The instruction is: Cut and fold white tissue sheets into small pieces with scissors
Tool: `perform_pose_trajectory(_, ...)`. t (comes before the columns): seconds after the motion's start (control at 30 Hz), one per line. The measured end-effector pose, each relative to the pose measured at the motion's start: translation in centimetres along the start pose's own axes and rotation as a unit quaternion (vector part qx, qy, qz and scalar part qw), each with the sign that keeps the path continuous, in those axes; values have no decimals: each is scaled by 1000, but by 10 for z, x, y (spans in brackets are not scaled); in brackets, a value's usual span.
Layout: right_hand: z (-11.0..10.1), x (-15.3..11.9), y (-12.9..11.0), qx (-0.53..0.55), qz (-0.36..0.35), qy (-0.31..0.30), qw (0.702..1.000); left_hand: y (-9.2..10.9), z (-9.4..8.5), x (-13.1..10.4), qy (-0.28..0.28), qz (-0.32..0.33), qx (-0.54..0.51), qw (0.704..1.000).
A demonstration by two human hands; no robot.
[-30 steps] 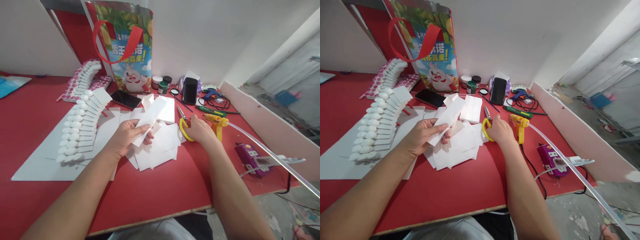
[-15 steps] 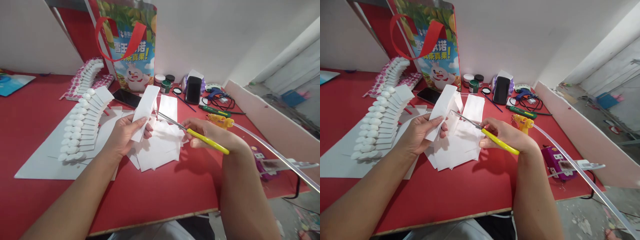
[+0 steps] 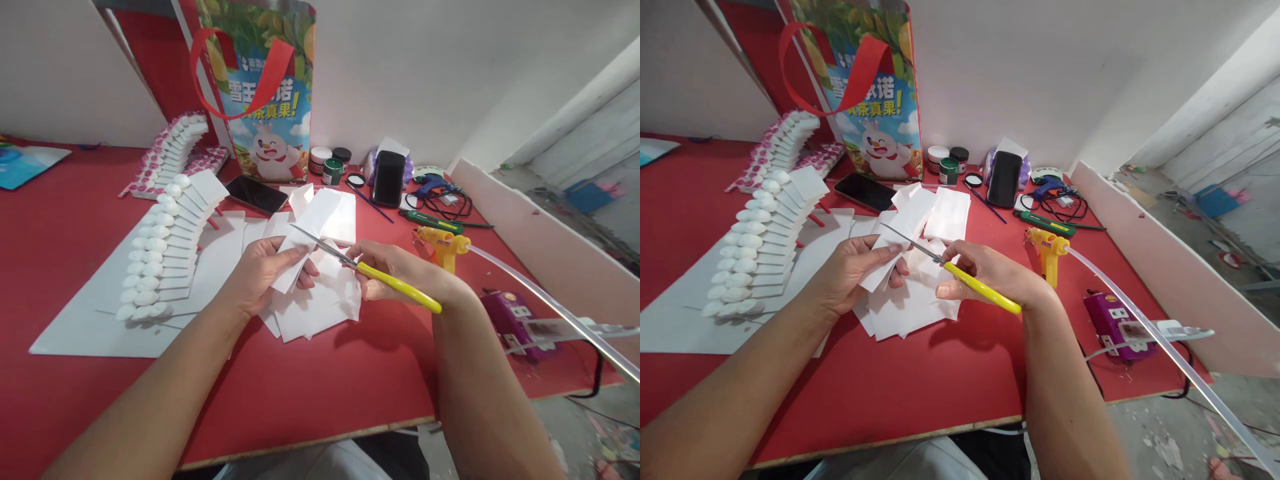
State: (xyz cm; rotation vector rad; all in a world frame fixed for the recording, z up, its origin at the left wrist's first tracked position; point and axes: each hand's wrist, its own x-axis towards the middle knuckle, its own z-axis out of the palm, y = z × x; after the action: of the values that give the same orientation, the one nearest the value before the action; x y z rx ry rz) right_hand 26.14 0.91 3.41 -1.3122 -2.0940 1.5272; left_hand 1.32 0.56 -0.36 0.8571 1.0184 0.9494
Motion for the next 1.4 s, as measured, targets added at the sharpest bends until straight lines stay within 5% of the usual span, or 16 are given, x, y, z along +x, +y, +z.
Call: perform_pose_trajectory(1.4, 7, 4, -15, 47, 73, 50, 995, -2, -3, 3, -21, -13, -54, 998)
